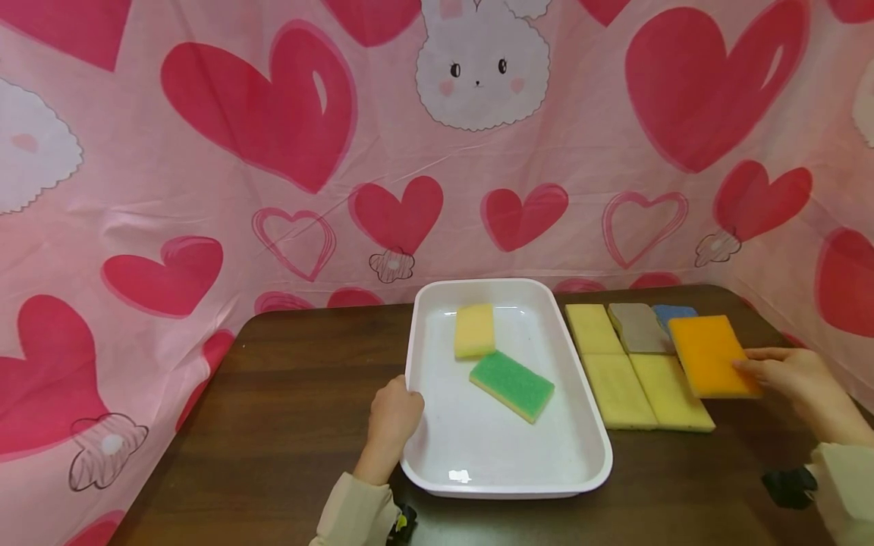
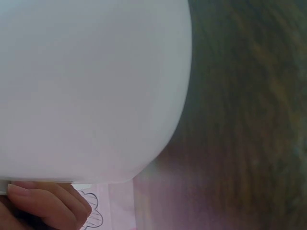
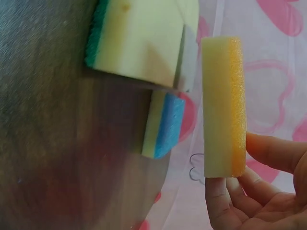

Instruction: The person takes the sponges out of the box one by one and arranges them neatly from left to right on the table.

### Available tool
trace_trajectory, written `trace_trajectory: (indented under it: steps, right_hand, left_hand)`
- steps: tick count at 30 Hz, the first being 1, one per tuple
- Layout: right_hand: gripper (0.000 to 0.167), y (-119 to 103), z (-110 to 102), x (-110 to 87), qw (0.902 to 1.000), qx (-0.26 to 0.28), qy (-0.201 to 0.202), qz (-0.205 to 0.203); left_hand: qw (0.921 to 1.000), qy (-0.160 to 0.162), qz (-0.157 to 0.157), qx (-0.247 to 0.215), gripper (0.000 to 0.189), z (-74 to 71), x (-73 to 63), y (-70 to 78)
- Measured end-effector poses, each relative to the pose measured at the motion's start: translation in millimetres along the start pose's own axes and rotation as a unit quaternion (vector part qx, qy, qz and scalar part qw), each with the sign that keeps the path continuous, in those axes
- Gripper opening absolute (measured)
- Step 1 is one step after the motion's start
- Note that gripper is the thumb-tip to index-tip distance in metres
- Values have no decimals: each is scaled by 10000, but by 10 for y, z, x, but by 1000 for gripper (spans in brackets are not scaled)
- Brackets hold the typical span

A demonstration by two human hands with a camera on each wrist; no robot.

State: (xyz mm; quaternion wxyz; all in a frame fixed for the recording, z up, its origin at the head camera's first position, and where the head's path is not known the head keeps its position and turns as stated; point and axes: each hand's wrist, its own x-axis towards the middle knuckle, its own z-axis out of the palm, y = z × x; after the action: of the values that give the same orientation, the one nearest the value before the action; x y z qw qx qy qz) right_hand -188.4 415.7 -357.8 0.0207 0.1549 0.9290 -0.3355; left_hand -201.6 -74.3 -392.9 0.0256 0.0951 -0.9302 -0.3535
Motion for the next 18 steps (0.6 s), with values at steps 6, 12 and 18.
trace_trajectory:
  steps: [6, 12, 18]
  right_hand:
    - [84, 843, 101, 555, 9988, -53, 212, 431]
    - [85, 1336, 134, 823, 9990, -11, 241, 384]
    - [73, 1279, 133, 758, 9975, 245, -40, 660]
  left_hand:
    - [10000, 4, 4, -6, 28, 0, -2, 0]
    - [10000, 14, 8, -15, 28, -8, -1, 7]
    - [10000, 7, -10, -21, 29, -16, -3, 14]
